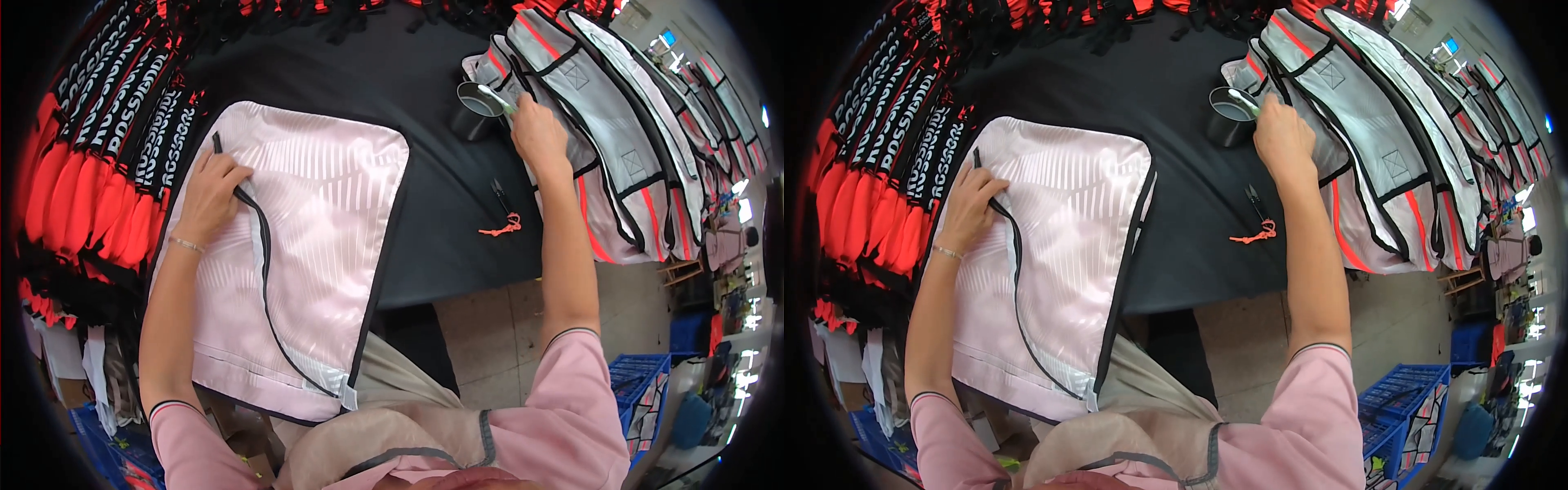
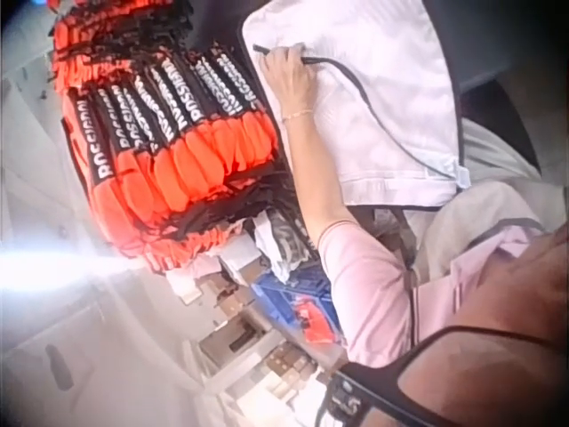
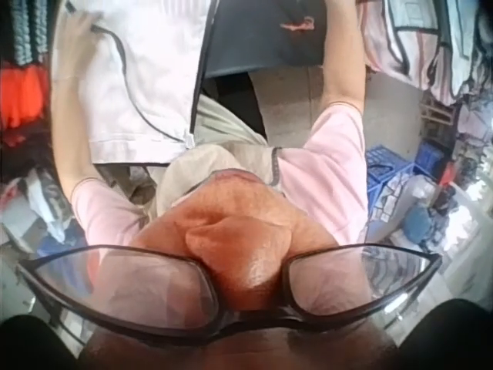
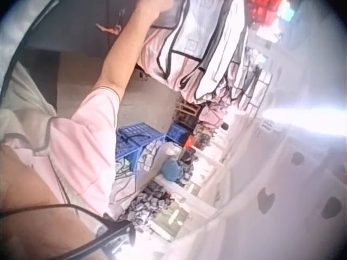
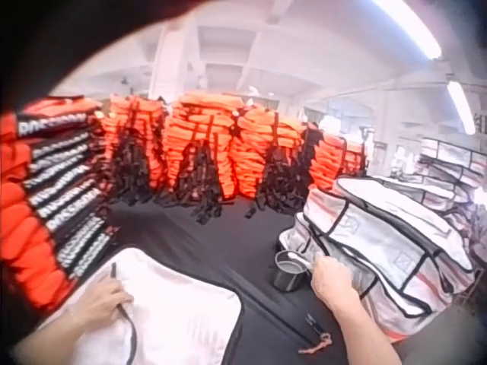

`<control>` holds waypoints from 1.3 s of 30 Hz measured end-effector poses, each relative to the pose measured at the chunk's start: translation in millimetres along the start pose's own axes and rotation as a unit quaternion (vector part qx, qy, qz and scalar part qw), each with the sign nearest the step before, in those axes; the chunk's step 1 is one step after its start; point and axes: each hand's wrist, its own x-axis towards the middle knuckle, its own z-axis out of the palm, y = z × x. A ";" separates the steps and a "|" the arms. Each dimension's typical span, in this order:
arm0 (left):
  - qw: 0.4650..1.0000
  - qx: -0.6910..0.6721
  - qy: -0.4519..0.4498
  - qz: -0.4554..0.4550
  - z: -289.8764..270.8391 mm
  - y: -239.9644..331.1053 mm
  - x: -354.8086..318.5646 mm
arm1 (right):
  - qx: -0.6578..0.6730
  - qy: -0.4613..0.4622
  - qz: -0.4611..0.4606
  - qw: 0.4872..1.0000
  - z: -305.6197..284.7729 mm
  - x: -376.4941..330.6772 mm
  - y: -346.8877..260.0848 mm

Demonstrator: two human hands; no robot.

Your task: Inspecting backpacks for quality, trimming threads with snips, and cleaning details with a brush.

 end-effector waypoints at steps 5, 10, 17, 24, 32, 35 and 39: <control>0.995 -0.083 0.033 -0.051 10.1 0.6 -41.3 | -0.105 -0.103 -0.025 0.989 31.6 65.8 -5.2; 0.923 -0.221 0.018 -0.313 10.4 7.1 -32.6 | -0.167 -0.188 -0.091 0.964 46.9 82.1 -5.7; 0.944 0.130 0.012 -0.301 3.4 -10.9 -7.7 | -0.091 -0.117 -0.062 0.987 10.0 69.0 3.6; 0.937 -0.060 0.103 -0.330 17.0 -51.9 -9.2 | -0.120 -0.085 -0.050 0.988 18.7 32.9 3.9; 0.804 -0.359 0.049 -0.471 31.7 -72.7 -48.6 | 0.208 -0.001 -0.015 0.978 13.4 -12.6 -55.6; 0.701 -0.544 0.035 -0.460 51.8 -73.4 -60.1 | 0.479 -0.030 -0.059 0.875 15.5 -49.1 -166.1; 0.552 -0.719 0.046 -0.420 48.3 -58.0 -58.5 | 0.496 -0.045 -0.220 0.839 47.3 -69.4 -255.4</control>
